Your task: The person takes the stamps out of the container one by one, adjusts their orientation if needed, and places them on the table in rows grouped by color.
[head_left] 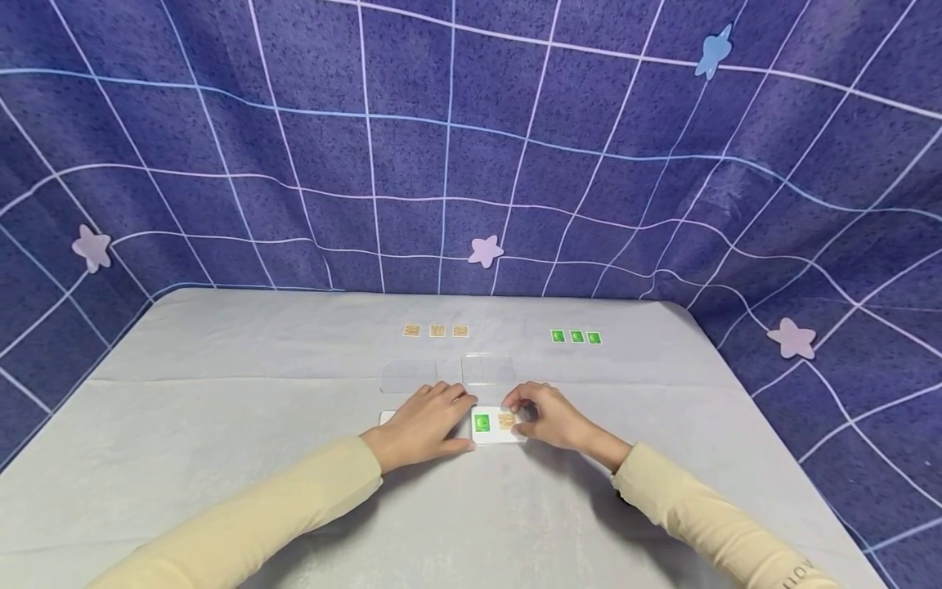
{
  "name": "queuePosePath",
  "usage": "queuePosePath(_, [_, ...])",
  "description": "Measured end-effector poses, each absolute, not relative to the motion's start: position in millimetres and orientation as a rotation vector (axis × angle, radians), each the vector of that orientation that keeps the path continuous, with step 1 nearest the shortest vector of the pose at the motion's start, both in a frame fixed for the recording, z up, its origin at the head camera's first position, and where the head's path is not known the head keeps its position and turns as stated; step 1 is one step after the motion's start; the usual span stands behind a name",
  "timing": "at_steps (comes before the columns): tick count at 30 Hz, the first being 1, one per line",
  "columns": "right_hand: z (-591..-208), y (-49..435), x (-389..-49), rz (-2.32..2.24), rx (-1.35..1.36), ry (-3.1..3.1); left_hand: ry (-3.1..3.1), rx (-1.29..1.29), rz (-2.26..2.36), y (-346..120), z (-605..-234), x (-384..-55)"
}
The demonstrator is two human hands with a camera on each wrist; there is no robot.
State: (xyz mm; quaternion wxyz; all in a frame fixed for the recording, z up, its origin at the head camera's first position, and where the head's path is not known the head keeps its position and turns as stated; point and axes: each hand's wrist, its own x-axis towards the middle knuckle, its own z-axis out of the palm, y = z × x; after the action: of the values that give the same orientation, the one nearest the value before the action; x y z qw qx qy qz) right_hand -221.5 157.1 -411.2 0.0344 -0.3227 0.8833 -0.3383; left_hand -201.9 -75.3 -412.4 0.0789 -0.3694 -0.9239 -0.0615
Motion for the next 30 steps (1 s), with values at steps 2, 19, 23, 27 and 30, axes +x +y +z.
queuePosePath(2, [-411.2,157.0,-221.9,-1.04,-0.995,2.712,-2.77,-1.107,-0.179,-74.6,-412.4,-202.4])
queuePosePath(19, [-409.7,153.1,-222.2,-0.966,-0.975,2.768,-2.798,-1.111,-0.168,-69.8,-414.4,-202.8])
queuePosePath(23, [-410.0,153.4,-222.2,-0.936,-0.974,2.784,-2.8,-1.104,-0.181,-70.1,-415.3,-202.9])
queuePosePath(27, [-410.0,153.9,-223.0,-0.944,-0.977,2.775,-2.802,-1.102,-0.212,-70.6,-415.4,-202.5])
queuePosePath(30, [-409.9,154.2,-224.2,-0.963,-1.007,2.753,-2.804,-1.098,-0.23,-71.1,-415.5,-202.5])
